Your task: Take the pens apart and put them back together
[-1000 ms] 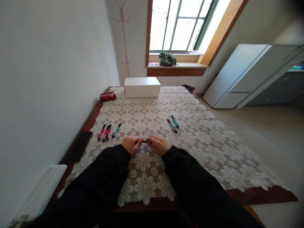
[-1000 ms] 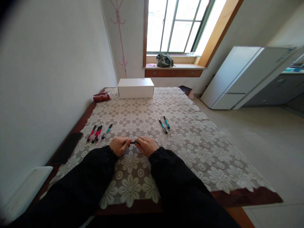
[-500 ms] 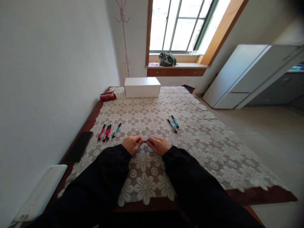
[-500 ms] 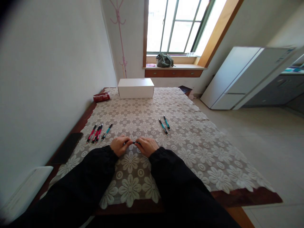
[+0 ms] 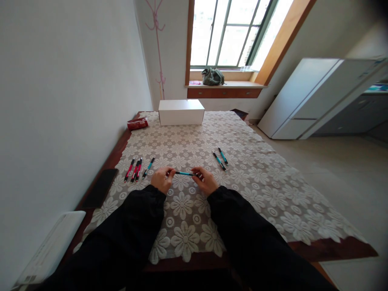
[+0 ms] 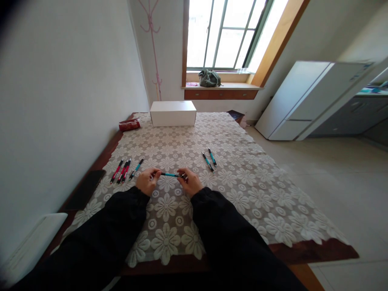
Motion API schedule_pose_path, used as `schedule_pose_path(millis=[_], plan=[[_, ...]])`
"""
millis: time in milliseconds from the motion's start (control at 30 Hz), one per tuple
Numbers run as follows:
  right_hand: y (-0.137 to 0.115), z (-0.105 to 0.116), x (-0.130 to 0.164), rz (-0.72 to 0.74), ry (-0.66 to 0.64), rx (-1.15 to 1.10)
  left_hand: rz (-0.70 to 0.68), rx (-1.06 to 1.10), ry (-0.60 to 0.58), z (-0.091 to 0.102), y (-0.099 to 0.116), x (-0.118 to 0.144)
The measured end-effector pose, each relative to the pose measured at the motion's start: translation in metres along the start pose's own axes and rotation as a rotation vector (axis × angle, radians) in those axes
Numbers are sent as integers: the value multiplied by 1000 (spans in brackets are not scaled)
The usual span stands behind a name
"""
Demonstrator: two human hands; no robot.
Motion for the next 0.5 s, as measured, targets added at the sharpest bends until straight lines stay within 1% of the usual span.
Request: schedule_pose_path(millis=[167,267,333,500], plan=[[12,2,0,-143,135,-246,89,176,42,1,-3,-2],[15,5,-2,-206,211,-350,100,250,41,2,-3,-1],[15,7,-3,-222,266,-417,63,281,32,2,0,1],[18,10,-6,-247,358,-593,-104,303,25,4,10,10]])
Point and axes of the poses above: each hand's wrist, its own x-axis away from the middle knuckle, its own z-axis out of the back of the hand, y = z × x, the point moved 3 cm from there along -x, towards the middle knuckle, and after that the axes turned 14 degrees about z, right-handed, at the moved point
